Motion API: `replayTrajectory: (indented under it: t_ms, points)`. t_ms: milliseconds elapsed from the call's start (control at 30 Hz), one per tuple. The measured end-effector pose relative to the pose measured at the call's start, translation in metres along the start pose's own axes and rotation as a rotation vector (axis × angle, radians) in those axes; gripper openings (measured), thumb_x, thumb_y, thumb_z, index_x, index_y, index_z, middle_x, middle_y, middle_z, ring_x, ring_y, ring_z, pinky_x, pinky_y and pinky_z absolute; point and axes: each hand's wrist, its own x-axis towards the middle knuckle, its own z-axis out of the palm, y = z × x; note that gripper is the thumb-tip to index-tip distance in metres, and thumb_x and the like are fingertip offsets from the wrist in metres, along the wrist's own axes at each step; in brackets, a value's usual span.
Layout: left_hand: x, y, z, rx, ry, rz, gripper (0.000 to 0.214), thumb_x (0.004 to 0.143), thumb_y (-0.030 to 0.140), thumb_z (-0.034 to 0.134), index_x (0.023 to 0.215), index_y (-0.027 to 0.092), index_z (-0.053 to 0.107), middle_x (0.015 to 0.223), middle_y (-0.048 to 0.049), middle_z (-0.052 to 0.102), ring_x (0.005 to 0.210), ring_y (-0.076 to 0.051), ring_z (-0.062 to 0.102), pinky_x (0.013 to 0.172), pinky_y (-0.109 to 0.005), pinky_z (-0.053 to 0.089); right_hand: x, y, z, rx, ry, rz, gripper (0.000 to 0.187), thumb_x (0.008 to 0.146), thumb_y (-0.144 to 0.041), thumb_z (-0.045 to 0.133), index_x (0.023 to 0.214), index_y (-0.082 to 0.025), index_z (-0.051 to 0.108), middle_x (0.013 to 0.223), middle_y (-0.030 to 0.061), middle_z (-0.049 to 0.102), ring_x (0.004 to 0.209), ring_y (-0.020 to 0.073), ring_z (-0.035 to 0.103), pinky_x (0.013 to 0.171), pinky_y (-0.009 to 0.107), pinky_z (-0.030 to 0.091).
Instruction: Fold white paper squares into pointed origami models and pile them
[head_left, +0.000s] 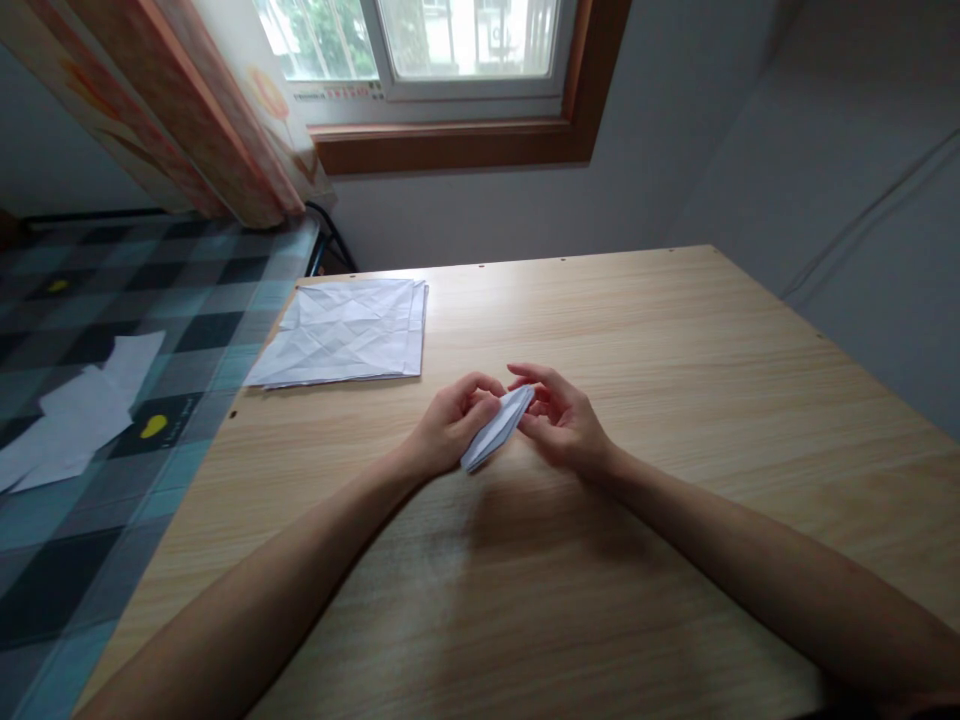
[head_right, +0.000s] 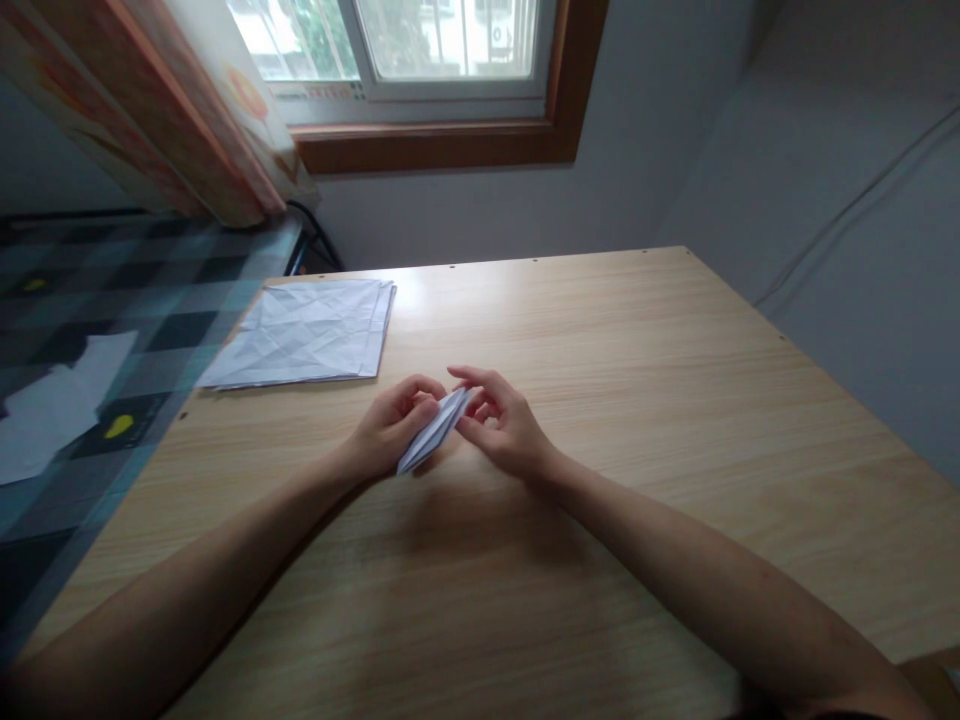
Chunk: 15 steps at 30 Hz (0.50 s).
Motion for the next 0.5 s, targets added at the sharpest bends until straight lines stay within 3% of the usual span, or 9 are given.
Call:
replayTrajectory:
  t_ms: [100, 233, 333, 400, 500]
  points:
    - [0.000, -0.003, 0.003, -0.087, 0.021, -0.021, 0.034, 0.084, 0.045, 0.067, 0.086, 0.020, 0.045, 0.060, 0.0093, 0.048, 0.042, -0.005, 0.040, 0.040, -0.016, 0.027, -0.001, -0.003, 0.001, -0.036, -0.036, -0.080, 0.040, 0.081, -0.026, 0.075, 0.119, -0.028, 0.064, 0.110, 0.0043, 0.059, 0.082, 0.0136, 0.060, 0.066, 0.026, 0.053]
    - [0.001, -0.005, 0.004, -0.054, 0.077, 0.020, 0.038, 0.081, 0.044, 0.071, 0.078, 0.019, 0.043, 0.073, 0.0038, 0.057, 0.050, -0.004, 0.045, 0.045, -0.017, 0.033, -0.001, -0.009, 0.003, -0.080, -0.037, -0.154, 0.015, 0.083, -0.025, 0.074, 0.097, -0.025, 0.070, 0.102, 0.0035, 0.060, 0.081, 0.0141, 0.059, 0.064, 0.027, 0.053]
    - [0.000, -0.005, 0.001, 0.035, 0.051, 0.075, 0.034, 0.087, 0.046, 0.065, 0.078, 0.017, 0.049, 0.084, -0.0019, 0.061, 0.060, -0.008, 0.051, 0.053, -0.020, 0.041, -0.001, -0.011, 0.003, -0.132, 0.026, -0.144, 0.005, 0.085, -0.027, 0.073, 0.086, -0.023, 0.069, 0.095, 0.0029, 0.061, 0.080, 0.0145, 0.059, 0.063, 0.027, 0.052]
    - [-0.001, -0.004, -0.001, 0.144, 0.046, 0.180, 0.033, 0.091, 0.047, 0.057, 0.083, 0.015, 0.058, 0.094, -0.0067, 0.063, 0.078, -0.014, 0.058, 0.067, -0.027, 0.048, 0.000, -0.010, 0.002, -0.169, 0.087, -0.127, 0.006, 0.086, -0.027, 0.072, 0.084, -0.022, 0.068, 0.092, 0.0022, 0.060, 0.081, 0.0146, 0.059, 0.064, 0.027, 0.052]
    - [-0.002, -0.004, -0.001, 0.316, 0.037, 0.313, 0.033, 0.089, 0.047, 0.061, 0.094, 0.015, 0.068, 0.103, -0.0096, 0.061, 0.095, -0.020, 0.059, 0.082, -0.033, 0.050, 0.001, -0.009, -0.001, -0.234, 0.174, -0.102, 0.007, 0.085, -0.026, 0.072, 0.081, -0.022, 0.067, 0.086, 0.0009, 0.058, 0.079, 0.0146, 0.058, 0.064, 0.027, 0.051]
